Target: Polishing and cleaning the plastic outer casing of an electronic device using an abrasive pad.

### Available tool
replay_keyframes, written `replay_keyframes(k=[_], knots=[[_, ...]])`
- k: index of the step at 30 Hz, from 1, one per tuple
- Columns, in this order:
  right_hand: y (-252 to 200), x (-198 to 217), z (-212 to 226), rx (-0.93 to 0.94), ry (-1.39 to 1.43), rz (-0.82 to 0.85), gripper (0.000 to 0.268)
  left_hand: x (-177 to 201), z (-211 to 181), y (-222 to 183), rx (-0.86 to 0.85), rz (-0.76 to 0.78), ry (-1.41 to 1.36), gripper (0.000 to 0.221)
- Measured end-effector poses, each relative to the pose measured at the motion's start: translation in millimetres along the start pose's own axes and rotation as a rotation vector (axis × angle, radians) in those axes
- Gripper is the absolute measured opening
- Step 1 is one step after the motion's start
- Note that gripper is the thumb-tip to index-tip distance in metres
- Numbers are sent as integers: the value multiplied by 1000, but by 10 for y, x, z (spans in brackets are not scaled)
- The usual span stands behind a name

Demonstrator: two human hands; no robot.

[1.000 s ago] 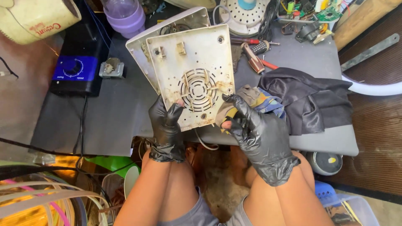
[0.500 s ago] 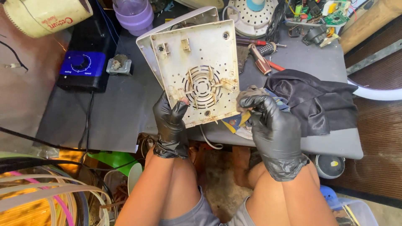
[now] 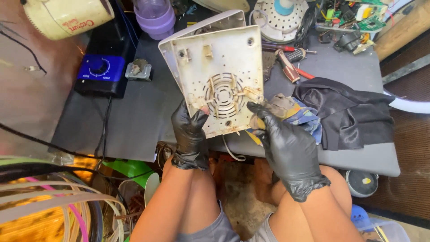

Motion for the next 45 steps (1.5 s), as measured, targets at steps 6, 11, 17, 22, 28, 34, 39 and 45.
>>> replay_keyframes(k=[6,11,17,22,28,34,39,45], knots=[[-28,-132,-207,-77,271,218,50,-189,46,-44,94,37,47,69],[55,126,66,-34,472,99,28,-489,-671,-75,-85,310,233,41],[-71,96,0,-34,567,-152,44,-352,-193,-69,-21,56,65,50],[-33,294,130,-18,765,-197,41,-274,-151,-45,75,180,7,54],[-81,223,394,197,209,-168,44,-396,-298,-197,-86,235,177,56],[-62,111,368,225,106,-93,47,-443,-376,-128,-90,325,251,56],[-68,157,418,215,380,-24,38,-440,-189,-152,-90,410,323,55],[-5,238,236,152,427,-46,49,-291,-162,10,44,54,73,53]])
Point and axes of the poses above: each hand's wrist, its own y-axis towards the middle knuckle, its own x-axis out of the back of the hand, z = x × y, the point moved 8 cm from there along y, towards the middle knuckle, and after that the axes turned 6 degrees about -x, right-handed, at the moved point
